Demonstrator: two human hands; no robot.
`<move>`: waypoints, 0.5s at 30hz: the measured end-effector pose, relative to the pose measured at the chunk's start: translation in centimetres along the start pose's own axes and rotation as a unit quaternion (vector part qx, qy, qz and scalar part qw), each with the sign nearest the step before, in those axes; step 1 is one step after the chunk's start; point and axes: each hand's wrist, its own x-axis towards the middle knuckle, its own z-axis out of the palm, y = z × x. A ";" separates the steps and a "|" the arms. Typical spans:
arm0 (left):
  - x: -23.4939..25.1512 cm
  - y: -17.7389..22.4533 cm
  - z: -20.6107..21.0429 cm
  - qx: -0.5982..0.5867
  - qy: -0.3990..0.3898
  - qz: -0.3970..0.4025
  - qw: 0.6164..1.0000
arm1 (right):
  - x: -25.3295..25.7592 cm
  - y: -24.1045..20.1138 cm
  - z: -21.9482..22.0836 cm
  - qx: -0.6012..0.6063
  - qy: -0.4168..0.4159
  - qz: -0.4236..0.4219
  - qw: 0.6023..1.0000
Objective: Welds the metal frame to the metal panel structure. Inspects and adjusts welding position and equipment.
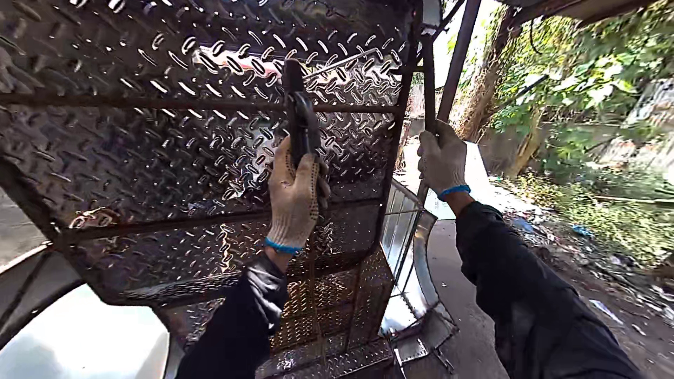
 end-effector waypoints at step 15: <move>4.6 -2.4 0.9 0.033 -0.035 0.019 0.999 | -0.9 2.8 1.0 0.015 0.019 0.016 1.000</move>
